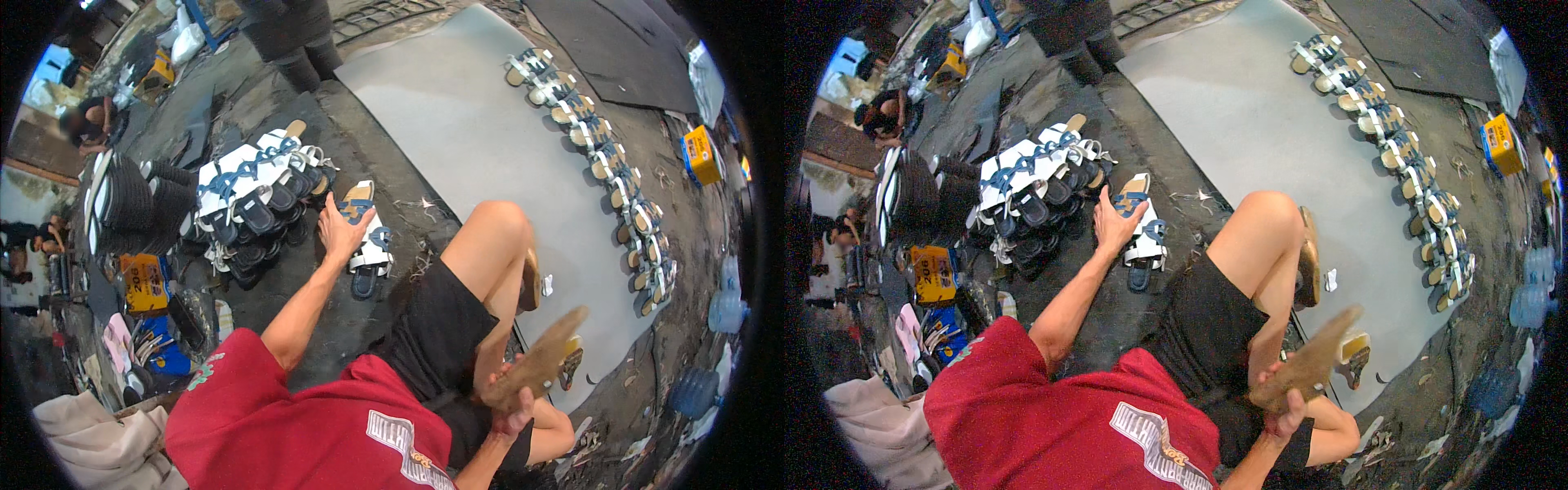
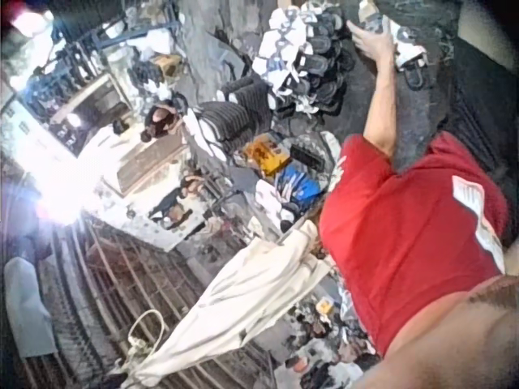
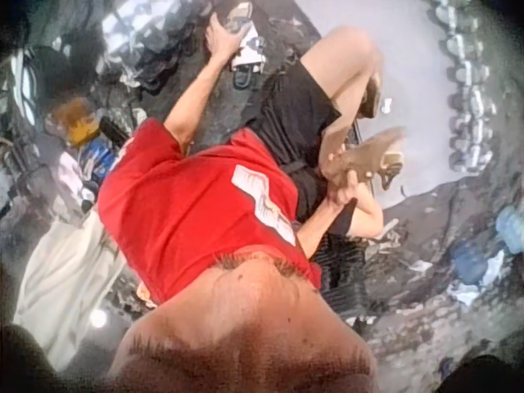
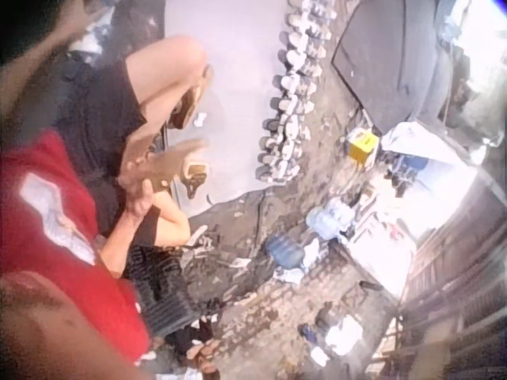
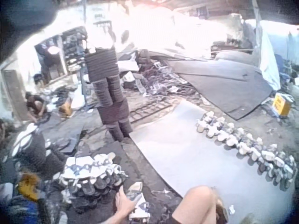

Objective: The person sits on the floor and applies glue to the soles of several sandals using a brush. They pick up each sandal, apply glue to the sole, and place it back in a row.

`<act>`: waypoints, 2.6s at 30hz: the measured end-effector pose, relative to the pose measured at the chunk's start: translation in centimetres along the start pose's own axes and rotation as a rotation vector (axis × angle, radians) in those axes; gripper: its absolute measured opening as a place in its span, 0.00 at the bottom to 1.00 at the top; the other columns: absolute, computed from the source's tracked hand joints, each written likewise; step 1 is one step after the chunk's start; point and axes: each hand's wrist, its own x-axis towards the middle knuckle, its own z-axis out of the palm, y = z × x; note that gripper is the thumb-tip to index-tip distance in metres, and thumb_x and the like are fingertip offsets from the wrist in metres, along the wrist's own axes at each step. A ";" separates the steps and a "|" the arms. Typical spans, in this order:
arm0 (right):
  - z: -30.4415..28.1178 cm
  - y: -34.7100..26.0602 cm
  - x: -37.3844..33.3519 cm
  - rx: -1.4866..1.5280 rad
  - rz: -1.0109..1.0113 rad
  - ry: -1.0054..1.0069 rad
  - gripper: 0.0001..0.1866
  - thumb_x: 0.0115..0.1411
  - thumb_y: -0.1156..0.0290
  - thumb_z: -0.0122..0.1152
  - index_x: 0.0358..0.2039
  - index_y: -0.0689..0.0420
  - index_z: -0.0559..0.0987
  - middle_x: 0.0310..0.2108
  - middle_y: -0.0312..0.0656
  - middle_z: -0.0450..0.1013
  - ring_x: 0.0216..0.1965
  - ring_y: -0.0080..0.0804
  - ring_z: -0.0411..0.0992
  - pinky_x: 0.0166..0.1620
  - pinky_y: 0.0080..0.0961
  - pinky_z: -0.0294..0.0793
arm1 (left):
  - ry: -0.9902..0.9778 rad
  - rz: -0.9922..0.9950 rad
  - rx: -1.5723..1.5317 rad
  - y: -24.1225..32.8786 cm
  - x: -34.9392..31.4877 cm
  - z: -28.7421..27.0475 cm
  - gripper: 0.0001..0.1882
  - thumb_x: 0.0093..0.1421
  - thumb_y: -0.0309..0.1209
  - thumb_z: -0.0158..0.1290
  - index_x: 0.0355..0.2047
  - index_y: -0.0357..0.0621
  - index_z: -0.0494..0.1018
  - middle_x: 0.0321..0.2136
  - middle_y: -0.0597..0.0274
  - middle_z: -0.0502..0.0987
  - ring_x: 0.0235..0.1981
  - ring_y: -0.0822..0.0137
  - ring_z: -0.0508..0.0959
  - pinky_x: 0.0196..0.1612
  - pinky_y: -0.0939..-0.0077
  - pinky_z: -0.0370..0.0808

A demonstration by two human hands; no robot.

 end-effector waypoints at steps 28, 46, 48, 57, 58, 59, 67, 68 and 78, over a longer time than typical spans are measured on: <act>14.0 -5.9 -3.7 -1.007 -0.474 0.252 0.33 0.59 0.71 0.69 0.65 0.65 0.72 0.58 0.55 0.73 0.60 0.44 0.73 0.63 0.37 0.69 | -1.329 -0.377 -1.919 30.5 -11.8 -8.7 0.42 0.67 0.66 0.44 0.58 0.35 0.70 0.48 0.37 0.79 0.48 0.49 0.83 0.52 0.54 0.83; 10.8 -1.6 5.2 -0.932 -0.831 0.533 0.33 0.59 0.73 0.66 0.63 0.66 0.68 0.55 0.55 0.69 0.62 0.49 0.66 0.66 0.42 0.63 | -1.609 -0.371 -1.296 25.8 -19.8 -0.5 0.25 0.67 0.45 0.56 0.55 0.38 0.71 0.46 0.50 0.81 0.46 0.61 0.83 0.47 0.64 0.84; 10.1 -1.1 6.5 -0.825 -0.790 0.433 0.35 0.58 0.74 0.65 0.65 0.65 0.66 0.60 0.57 0.67 0.65 0.50 0.64 0.68 0.41 0.61 | -1.552 -0.438 -1.264 24.8 -19.7 0.2 0.23 0.67 0.44 0.56 0.53 0.39 0.72 0.45 0.52 0.81 0.43 0.63 0.84 0.46 0.66 0.84; 11.3 -1.0 9.4 -0.802 -0.660 0.447 0.26 0.58 0.76 0.64 0.59 0.59 0.76 0.56 0.48 0.75 0.57 0.43 0.74 0.60 0.37 0.73 | -1.420 -0.458 -1.330 24.4 -18.3 0.4 0.24 0.64 0.46 0.58 0.53 0.43 0.72 0.40 0.60 0.80 0.41 0.66 0.82 0.45 0.69 0.83; 11.6 -0.7 10.2 -0.807 -0.735 0.492 0.24 0.59 0.75 0.64 0.58 0.59 0.78 0.53 0.47 0.76 0.54 0.42 0.76 0.56 0.37 0.75 | -1.427 -0.491 -1.353 24.1 -18.3 0.7 0.24 0.64 0.47 0.58 0.52 0.43 0.73 0.40 0.60 0.80 0.41 0.66 0.82 0.45 0.70 0.83; 12.8 -1.3 10.3 -0.790 -0.714 0.509 0.23 0.60 0.74 0.64 0.57 0.59 0.78 0.53 0.48 0.76 0.53 0.41 0.76 0.55 0.34 0.75 | -1.439 -0.514 -1.386 24.3 -18.1 1.0 0.24 0.65 0.47 0.58 0.52 0.43 0.73 0.40 0.61 0.80 0.41 0.66 0.82 0.45 0.70 0.83; 8.6 -1.4 11.1 -0.478 -0.618 0.439 0.22 0.63 0.73 0.63 0.58 0.63 0.78 0.49 0.45 0.79 0.49 0.33 0.77 0.56 0.29 0.75 | -1.483 -0.381 -1.313 25.6 -19.5 0.9 0.26 0.68 0.52 0.50 0.54 0.43 0.72 0.43 0.59 0.80 0.44 0.63 0.82 0.50 0.65 0.81; 8.5 -2.0 10.7 -0.377 -0.623 0.410 0.21 0.65 0.72 0.62 0.58 0.64 0.78 0.49 0.44 0.78 0.49 0.30 0.76 0.56 0.28 0.76 | -1.452 -0.367 -1.347 25.4 -19.9 1.0 0.27 0.69 0.53 0.49 0.55 0.43 0.72 0.45 0.59 0.80 0.46 0.63 0.81 0.53 0.64 0.79; 4.4 -0.1 4.7 0.472 -0.062 0.074 0.29 0.68 0.52 0.56 0.64 0.56 0.70 0.57 0.39 0.75 0.57 0.31 0.74 0.60 0.32 0.75 | -1.728 -0.126 -1.653 24.3 -21.1 2.0 0.46 0.66 0.56 0.52 0.75 0.44 0.49 0.61 0.48 0.72 0.58 0.51 0.76 0.61 0.51 0.75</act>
